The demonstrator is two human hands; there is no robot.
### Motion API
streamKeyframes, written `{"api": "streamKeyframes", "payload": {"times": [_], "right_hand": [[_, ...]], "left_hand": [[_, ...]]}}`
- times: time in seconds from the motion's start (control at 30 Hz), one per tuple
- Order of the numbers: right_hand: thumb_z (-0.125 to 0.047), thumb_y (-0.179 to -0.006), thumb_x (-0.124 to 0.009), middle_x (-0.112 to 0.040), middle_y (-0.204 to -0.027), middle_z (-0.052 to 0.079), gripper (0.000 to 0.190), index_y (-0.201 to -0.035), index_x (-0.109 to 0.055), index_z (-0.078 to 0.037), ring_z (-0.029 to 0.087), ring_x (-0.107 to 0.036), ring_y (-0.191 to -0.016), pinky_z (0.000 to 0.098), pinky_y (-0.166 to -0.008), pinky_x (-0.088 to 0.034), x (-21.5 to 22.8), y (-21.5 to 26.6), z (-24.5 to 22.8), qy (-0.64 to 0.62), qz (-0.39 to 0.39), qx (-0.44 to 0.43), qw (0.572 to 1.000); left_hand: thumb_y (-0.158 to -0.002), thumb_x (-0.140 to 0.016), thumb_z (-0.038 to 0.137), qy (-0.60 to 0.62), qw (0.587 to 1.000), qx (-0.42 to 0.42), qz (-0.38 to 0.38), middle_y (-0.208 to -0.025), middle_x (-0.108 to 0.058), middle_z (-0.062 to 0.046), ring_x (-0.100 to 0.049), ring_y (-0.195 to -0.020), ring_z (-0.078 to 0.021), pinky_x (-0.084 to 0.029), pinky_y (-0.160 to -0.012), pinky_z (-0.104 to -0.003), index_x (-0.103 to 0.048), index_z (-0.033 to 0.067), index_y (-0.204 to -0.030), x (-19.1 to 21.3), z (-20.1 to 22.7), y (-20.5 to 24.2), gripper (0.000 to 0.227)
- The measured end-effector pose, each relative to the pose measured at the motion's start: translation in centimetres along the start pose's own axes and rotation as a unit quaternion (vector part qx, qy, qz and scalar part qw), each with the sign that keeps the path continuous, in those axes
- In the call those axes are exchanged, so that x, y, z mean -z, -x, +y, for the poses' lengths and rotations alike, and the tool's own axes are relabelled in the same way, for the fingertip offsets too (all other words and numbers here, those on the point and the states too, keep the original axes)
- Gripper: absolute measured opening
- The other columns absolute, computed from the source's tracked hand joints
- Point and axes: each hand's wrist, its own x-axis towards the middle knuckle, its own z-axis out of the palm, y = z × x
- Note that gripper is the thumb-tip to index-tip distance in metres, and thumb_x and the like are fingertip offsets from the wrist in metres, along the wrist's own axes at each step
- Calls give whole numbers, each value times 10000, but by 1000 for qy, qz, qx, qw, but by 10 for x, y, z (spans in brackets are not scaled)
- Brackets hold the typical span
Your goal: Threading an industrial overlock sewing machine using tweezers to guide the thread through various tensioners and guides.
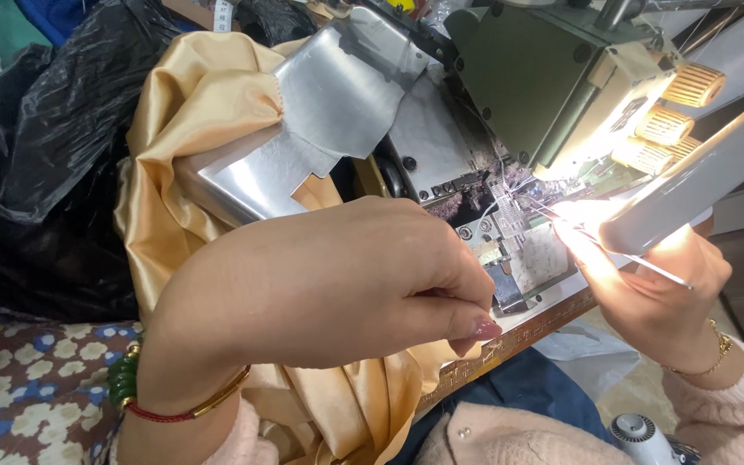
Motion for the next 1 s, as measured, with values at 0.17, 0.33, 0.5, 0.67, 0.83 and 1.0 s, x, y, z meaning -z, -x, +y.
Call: {"api": "streamKeyframes", "payload": {"times": [0.17, 0.33, 0.5, 0.67, 0.83, 1.0], "right_hand": [[-93, -1037, -1021, -787, -1036, 41, 130, -1085, -901, -82, 210, -660, -855, 355, -792, -524, 0, -7, -4, -15, 25, 79, 996], [-99, -884, -1117, -570, -645, 95, 463, -809, -672, 5, 197, -399, -558, 377, -550, -405, -5, 10, 20, -55, 84, 198, 975], [87, -904, -901, -746, -949, 294, 263, -979, -650, 80, 310, -644, -690, 399, -633, -486, 19, -2, -12, -170, 48, 195, 965], [95, -899, -869, -722, -937, 303, 315, -1012, -575, 79, 357, -705, -764, 421, -708, -552, 18, -2, -9, -207, 52, 168, 962], [72, -865, -769, -739, -1181, 182, 403, -1157, -619, -161, 258, -850, -1011, 303, -854, -750, 26, 9, -8, -393, -65, 96, 912], [-124, -886, -880, -610, -764, 66, 271, -771, -651, -36, 150, -547, -716, 324, -638, -447, 17, -1, -16, -140, -34, -120, 982]], "left_hand": [[-1084, -579, 356, -9, 1000, 6, 1, -554, -464, 5, -481, -566, -165, -412, -635, -320, -571, 134, -685, 0, 1, 0, 456], [-1103, -580, 344, -16, 1000, 0, 13, -529, -353, -12, -366, -536, -192, -362, -606, -335, -506, 127, -653, -1, -1, 1, 505], [-1079, -569, 344, -16, 1000, 9, 13, -564, -457, 1, -468, -575, -182, -395, -644, -329, -576, 146, -703, -1, -1, 0, 426], [-1088, -561, 349, -15, 1000, 10, 4, -563, -482, 8, -488, -572, -171, -400, -646, -326, -611, 137, -699, 1, 0, 0, 446], [-1096, -560, 336, -10, 998, -46, 33, -566, -387, 5, -414, -569, -167, -383, -621, -310, -520, 148, -681, 0, -2, 2, 457], [-999, -473, 357, -1, 998, -39, 59, -716, -715, 107, -688, -686, -75, -454, -613, -299, -779, 262, -897, 6, -1, 3, 337]]}}
